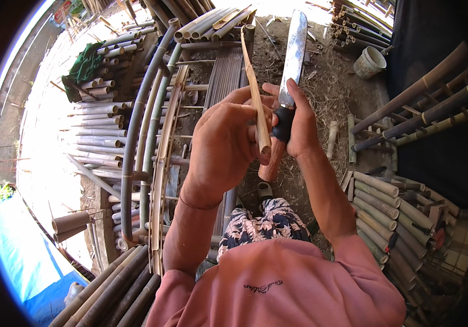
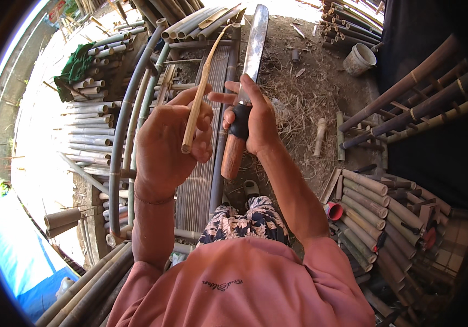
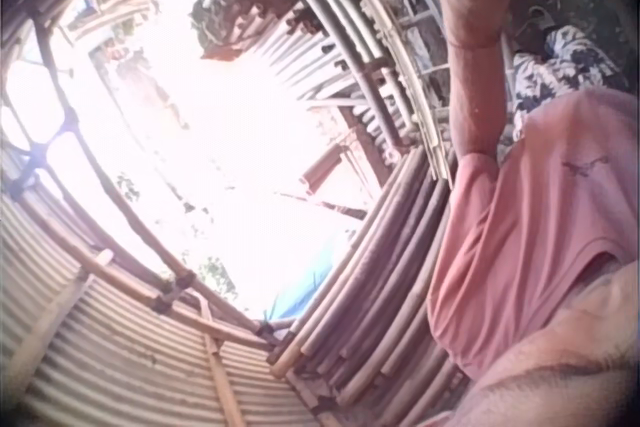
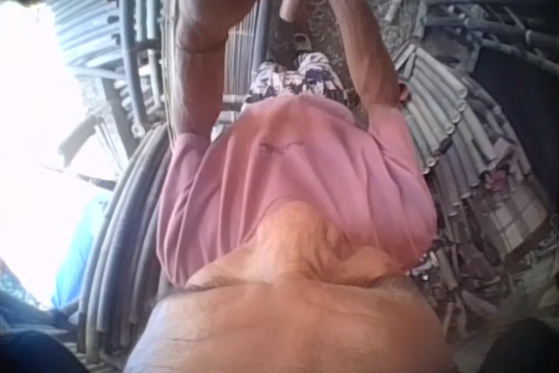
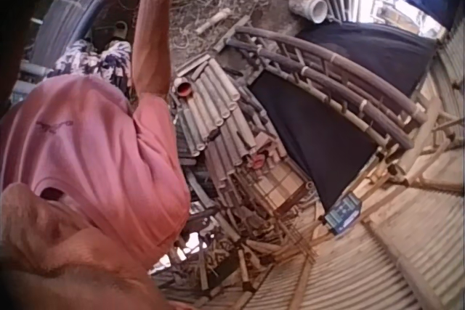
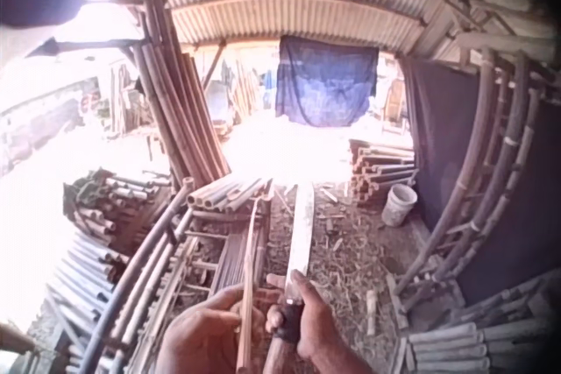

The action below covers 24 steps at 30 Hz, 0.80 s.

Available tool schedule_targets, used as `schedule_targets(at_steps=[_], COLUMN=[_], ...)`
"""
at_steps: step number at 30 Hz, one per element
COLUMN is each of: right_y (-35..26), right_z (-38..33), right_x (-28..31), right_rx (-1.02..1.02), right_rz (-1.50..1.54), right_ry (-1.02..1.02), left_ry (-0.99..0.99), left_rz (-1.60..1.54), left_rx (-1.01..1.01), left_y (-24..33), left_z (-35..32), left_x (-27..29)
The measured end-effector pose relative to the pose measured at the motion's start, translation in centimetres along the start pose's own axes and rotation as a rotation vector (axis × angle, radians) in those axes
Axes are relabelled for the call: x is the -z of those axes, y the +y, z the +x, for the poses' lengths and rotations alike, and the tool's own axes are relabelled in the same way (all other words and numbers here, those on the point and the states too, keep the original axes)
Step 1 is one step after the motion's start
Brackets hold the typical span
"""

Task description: The person uses a knife to shave and smooth thin bamboo strips, then places them into a bamboo frame. They also use the knife to scrape and refine the surface of the frame itself.

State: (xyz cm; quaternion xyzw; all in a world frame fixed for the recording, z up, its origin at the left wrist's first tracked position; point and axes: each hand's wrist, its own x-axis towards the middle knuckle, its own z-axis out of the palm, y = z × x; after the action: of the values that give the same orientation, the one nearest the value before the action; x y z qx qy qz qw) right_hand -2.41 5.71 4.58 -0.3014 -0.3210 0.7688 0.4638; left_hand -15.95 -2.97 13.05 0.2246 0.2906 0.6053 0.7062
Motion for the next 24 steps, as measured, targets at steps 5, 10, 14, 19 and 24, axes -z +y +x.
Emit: schedule_targets(at_steps=[5, 10, 14, 19, 24], right_y=[0.1, 2.4, 3.4, 4.1, 3.2], right_z=[1.8, 1.3, -0.6, -4.1, -6.6], right_x=[-2.0, -0.2, -2.6, -10.1, -13.0], right_rx=[-0.045, -0.028, 0.008, 0.061, 0.149], right_rz=[0.035, 0.118, 0.180, 0.159, 0.147], right_ry=[-0.015, 0.006, 0.071, -0.049, -0.026], left_ry=[0.039, 0.135, -0.057, 0.187, -0.069], left_rz=[0.158, 0.848, 1.399, 1.419, 1.420], left_rx=[-0.056, -0.470, -0.852, -1.295, -1.275], left_y=[-2.0, -5.7, -5.9, -1.7, 0.0], left_z=[-0.4, -4.1, -7.6, -10.4, -11.1], left_x=[0.6, 1.5, 3.8, 4.5, 4.4])
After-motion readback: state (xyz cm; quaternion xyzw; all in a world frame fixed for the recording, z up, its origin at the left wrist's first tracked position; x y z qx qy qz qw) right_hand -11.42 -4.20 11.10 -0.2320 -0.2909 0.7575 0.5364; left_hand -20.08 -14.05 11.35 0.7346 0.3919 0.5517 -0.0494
